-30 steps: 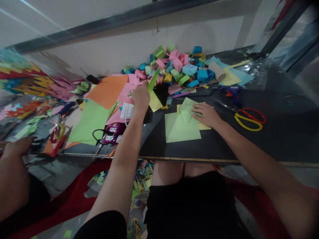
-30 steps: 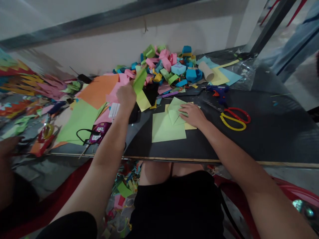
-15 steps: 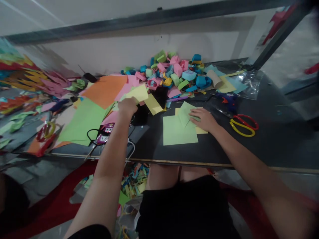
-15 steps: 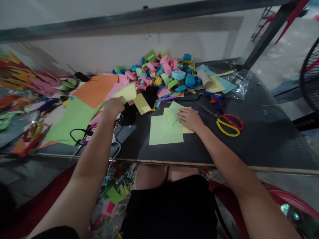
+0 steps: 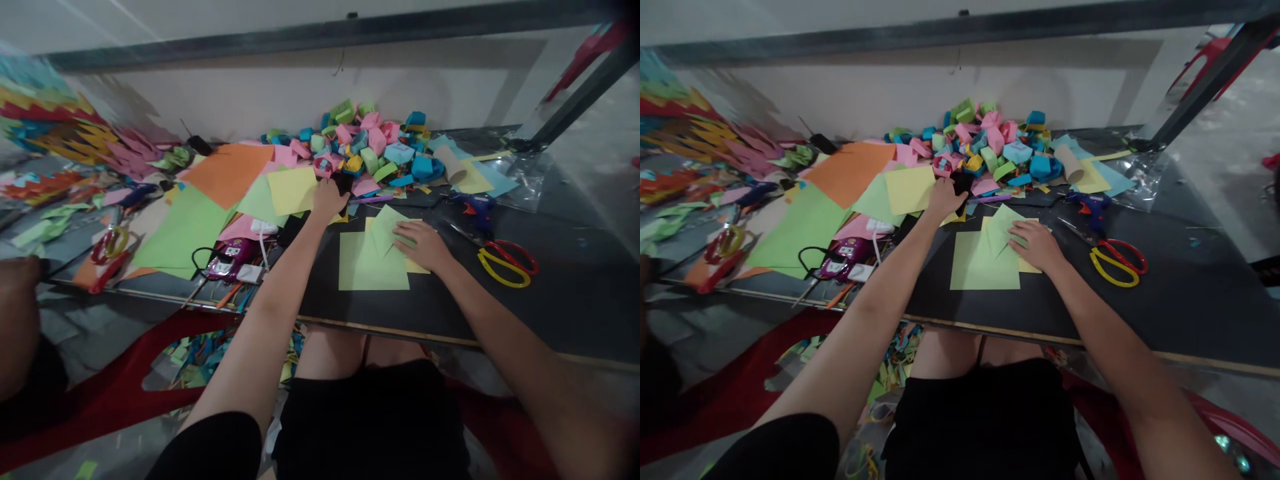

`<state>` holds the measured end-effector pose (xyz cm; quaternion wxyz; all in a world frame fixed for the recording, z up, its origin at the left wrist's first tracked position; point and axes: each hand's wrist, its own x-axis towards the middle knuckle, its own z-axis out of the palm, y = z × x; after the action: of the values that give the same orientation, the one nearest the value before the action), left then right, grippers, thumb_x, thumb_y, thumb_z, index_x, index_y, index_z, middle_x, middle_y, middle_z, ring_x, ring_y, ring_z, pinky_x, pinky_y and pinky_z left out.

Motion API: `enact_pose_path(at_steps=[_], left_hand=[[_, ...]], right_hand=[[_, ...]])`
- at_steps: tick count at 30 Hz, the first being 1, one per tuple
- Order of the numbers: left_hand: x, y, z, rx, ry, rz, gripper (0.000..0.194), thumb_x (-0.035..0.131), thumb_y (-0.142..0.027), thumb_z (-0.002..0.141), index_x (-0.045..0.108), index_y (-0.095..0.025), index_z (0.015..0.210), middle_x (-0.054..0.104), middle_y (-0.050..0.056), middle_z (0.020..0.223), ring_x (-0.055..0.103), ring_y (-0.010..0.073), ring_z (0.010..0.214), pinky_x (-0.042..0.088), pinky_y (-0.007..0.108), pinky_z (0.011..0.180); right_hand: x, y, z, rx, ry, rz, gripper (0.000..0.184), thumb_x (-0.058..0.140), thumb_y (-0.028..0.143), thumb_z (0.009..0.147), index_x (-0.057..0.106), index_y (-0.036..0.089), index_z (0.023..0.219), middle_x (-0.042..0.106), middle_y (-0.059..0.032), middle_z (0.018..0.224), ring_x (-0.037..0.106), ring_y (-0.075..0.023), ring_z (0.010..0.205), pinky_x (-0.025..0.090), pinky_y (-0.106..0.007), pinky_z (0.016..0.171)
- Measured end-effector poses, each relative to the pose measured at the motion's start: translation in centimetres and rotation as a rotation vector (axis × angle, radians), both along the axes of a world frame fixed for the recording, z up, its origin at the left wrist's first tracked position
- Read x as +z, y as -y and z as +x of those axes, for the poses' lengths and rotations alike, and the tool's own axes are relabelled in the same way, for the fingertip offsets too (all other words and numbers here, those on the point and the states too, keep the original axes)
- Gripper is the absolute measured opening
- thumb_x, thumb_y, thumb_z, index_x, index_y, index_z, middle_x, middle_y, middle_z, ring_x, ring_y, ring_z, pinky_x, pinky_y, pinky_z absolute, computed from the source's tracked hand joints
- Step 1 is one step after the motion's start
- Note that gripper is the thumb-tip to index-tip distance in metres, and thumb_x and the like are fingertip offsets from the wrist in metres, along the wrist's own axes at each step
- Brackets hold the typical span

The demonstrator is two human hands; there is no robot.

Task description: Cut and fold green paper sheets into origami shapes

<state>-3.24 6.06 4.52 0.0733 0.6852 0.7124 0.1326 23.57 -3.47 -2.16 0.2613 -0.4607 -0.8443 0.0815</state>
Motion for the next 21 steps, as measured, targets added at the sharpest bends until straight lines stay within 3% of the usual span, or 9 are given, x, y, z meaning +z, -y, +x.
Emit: enact_pose_path(at_steps=[5, 9, 17, 21], left_hand=[[-1.1, -1.8, 0.4, 0.159, -0.049, -0.028, 0.094, 0.073, -0.053, 0.081, 0.044, 0.002, 0.151, 0.044, 0.034, 0.155, 0.051, 0.0444, 0.140, 0.045, 0.047, 0.114], [-0.6, -3.2, 0.5, 0.159, -0.084, -0.118, 0.095, 0.070, -0.066, 0.079, 0.056, 0.003, 0.143, 0.049, 0.034, 0.151, 0.051, 0.0462, 0.139, 0.043, 0.049, 0.116], [1.1, -5.2, 0.5, 0.107, -0.118, -0.253, 0.100, 0.064, -0.074, 0.081, 0.053, -0.002, 0.150, 0.048, 0.031, 0.156, 0.050, 0.0437, 0.144, 0.045, 0.047, 0.116], [1.5, -5.1, 0.5, 0.038, -0.198, -0.299, 0.107, 0.071, -0.078, 0.071, 0.057, -0.003, 0.146, 0.054, 0.029, 0.152, 0.050, 0.0469, 0.143, 0.046, 0.047, 0.115]], right_hand=[[0.2, 0.0, 0.0, 0.032, 0.014, 0.006, 0.031, 0.061, 0.038, 0.098, 0.079, 0.023, 0.118, 0.073, -0.0112, 0.136, 0.070, -0.0317, 0.125, 0.051, -0.058, 0.112], [0.2, -0.1, -0.1, 0.029, -0.002, 0.008, 0.030, 0.062, 0.039, 0.097, 0.079, 0.026, 0.118, 0.073, -0.0091, 0.136, 0.070, -0.0319, 0.124, 0.051, -0.060, 0.112], [-0.1, -0.2, -0.1, 0.018, -0.026, 0.003, 0.029, 0.064, 0.038, 0.095, 0.080, 0.027, 0.117, 0.073, -0.0078, 0.135, 0.070, -0.0306, 0.125, 0.051, -0.056, 0.114], [-0.1, -0.2, -0.1, 0.030, -0.024, -0.002, 0.030, 0.064, 0.037, 0.096, 0.080, 0.026, 0.118, 0.073, -0.0094, 0.136, 0.069, -0.0313, 0.126, 0.050, -0.057, 0.114]])
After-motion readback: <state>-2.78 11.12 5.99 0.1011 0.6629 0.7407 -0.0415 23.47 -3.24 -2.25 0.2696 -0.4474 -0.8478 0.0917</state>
